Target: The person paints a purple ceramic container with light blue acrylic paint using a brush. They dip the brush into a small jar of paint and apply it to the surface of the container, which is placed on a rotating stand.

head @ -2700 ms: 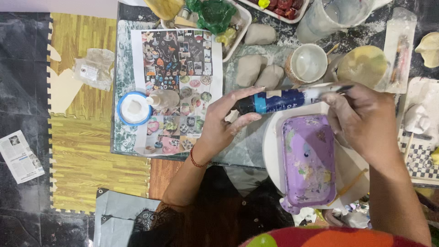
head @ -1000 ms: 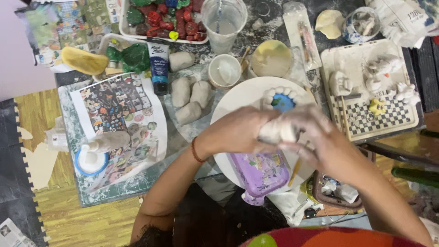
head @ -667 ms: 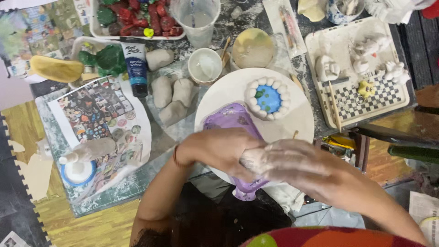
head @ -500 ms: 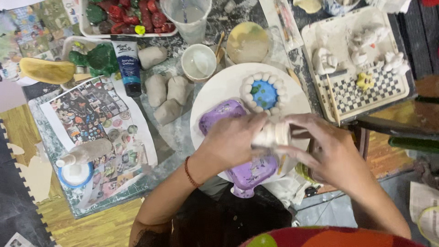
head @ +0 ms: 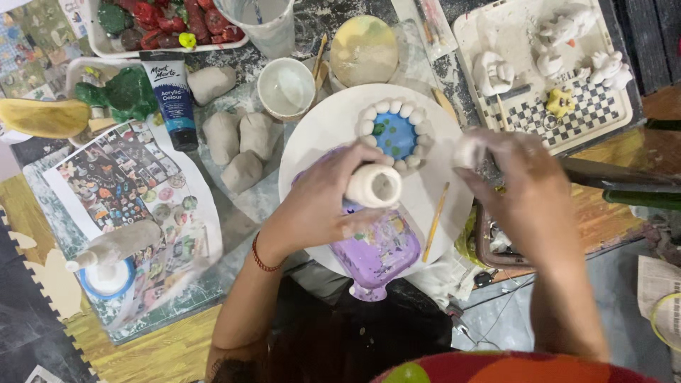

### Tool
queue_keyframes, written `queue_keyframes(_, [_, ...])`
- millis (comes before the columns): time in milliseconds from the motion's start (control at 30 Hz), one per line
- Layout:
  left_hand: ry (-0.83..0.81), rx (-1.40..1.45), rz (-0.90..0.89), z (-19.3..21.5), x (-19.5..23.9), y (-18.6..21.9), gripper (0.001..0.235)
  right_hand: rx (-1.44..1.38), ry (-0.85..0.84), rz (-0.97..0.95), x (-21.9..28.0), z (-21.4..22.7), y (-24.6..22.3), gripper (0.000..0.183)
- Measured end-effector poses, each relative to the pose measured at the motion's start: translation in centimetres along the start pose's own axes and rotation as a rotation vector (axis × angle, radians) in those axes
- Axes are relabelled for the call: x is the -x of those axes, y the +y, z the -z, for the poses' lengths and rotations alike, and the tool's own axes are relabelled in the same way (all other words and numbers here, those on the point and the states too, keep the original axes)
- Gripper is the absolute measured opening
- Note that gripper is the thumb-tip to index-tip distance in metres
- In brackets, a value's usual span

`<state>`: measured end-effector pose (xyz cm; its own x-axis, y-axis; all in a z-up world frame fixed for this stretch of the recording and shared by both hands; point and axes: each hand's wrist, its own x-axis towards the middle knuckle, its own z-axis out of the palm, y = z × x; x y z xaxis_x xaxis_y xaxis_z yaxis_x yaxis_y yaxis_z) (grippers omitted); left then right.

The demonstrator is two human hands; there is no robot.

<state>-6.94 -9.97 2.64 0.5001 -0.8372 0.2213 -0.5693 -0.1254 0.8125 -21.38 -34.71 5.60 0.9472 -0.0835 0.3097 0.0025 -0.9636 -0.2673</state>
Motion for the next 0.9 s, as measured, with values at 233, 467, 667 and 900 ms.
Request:
queue_keyframes(233, [0.244, 0.203, 0.020, -1.8, 2.5, -2.5, 0.042, 0.038, 0.139, -0.237, 3.3, -4.5, 0.2, 0.039])
queue_keyframes(467, [0.533, 0.439, 0.053, -3.7, 3.5, -4.9, 0.036, -0.042, 0.044, -0.321, 6.1, -6.3, -3.7, 0.036])
queue_keyframes(667, [0.823, 0.519, 0.069, -4.4, 4.5, -8.5, 0.042, -0.047, 0.075, -0.308, 6.1, -4.0, -2.3, 0.019])
queue_keyframes(900, [0.764, 0.323, 0.138, -6.4, 5.8, -10.7, 0.044, -0.316, 0.313, -0.330, 1.8, 0.2, 5.3, 0.010])
